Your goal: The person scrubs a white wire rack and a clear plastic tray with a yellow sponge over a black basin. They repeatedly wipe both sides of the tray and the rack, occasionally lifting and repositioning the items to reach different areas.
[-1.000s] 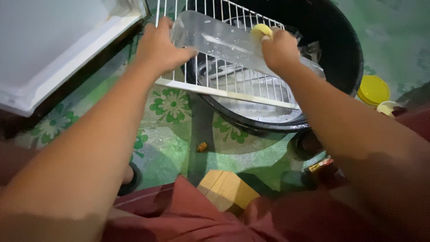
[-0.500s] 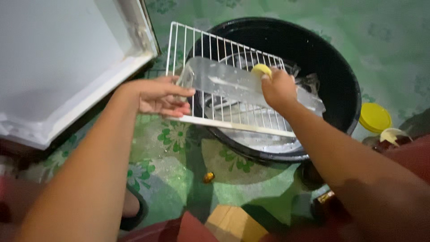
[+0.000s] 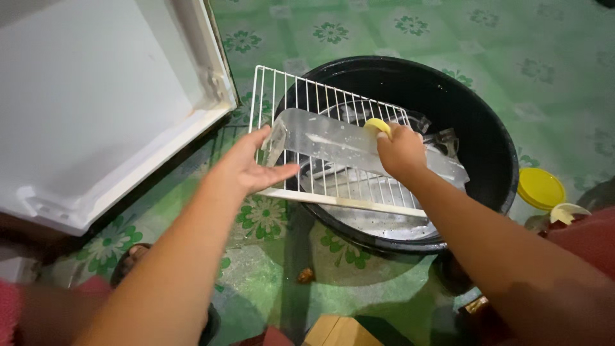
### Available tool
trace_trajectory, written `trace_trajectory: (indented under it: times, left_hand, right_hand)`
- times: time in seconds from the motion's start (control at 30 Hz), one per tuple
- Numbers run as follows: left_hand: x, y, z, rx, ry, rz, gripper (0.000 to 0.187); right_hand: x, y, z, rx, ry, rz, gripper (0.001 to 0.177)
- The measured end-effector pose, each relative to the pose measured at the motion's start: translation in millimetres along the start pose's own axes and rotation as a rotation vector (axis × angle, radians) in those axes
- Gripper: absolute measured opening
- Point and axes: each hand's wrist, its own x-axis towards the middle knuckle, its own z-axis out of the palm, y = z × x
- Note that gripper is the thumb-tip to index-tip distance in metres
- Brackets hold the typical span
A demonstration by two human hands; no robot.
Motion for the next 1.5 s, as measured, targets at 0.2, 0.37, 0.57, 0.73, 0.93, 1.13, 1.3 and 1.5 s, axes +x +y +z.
trace_trajectory:
  times: [0.2, 0.37, 0.57, 0.73, 0.93, 1.13, 1.3, 1.5]
  left_hand:
    - [39, 0, 10, -0.617, -0.052, 0.011, 0.031]
    - [60, -1, 11, -0.464, 0.091, 0.024, 0.025]
    - [62, -8, 12, -0.346, 0.022, 0.075, 0.016]
    - [50, -14, 14, -0.331, 0.027, 0.107, 0.015]
    - [19, -18, 18, -0.261, 0.17, 0.19, 0.027]
    - [17, -22, 12, -0.185, 0.157, 0.173, 0.033]
    - [35, -24, 4, -0.201, 0.061, 0.189, 0.026]
    - [51, -24, -1, -0.211, 0.004, 0.218, 0.028]
  right_hand:
    - [-1, -10, -10, 0.07, -0.086, 0.091, 0.034]
    - [0, -16, -11, -0.025, -0.033, 0.033, 0.036]
    - [5, -40, -10, 0.005, -0.052, -0.011, 0.037]
    - [1, -80, -9, 0.076, -0.176, -0.103, 0.035]
    - [-2, -123, -9, 0.232, -0.191, -0.325, 0.032]
    - [2, -112, 2, 0.355, -0.257, -0.34, 0.034]
    - [14, -72, 6, 0.257, -0.304, -0.121, 0.039]
    - [52, -4, 20, 0.055, -0.288, 0.056, 0.057]
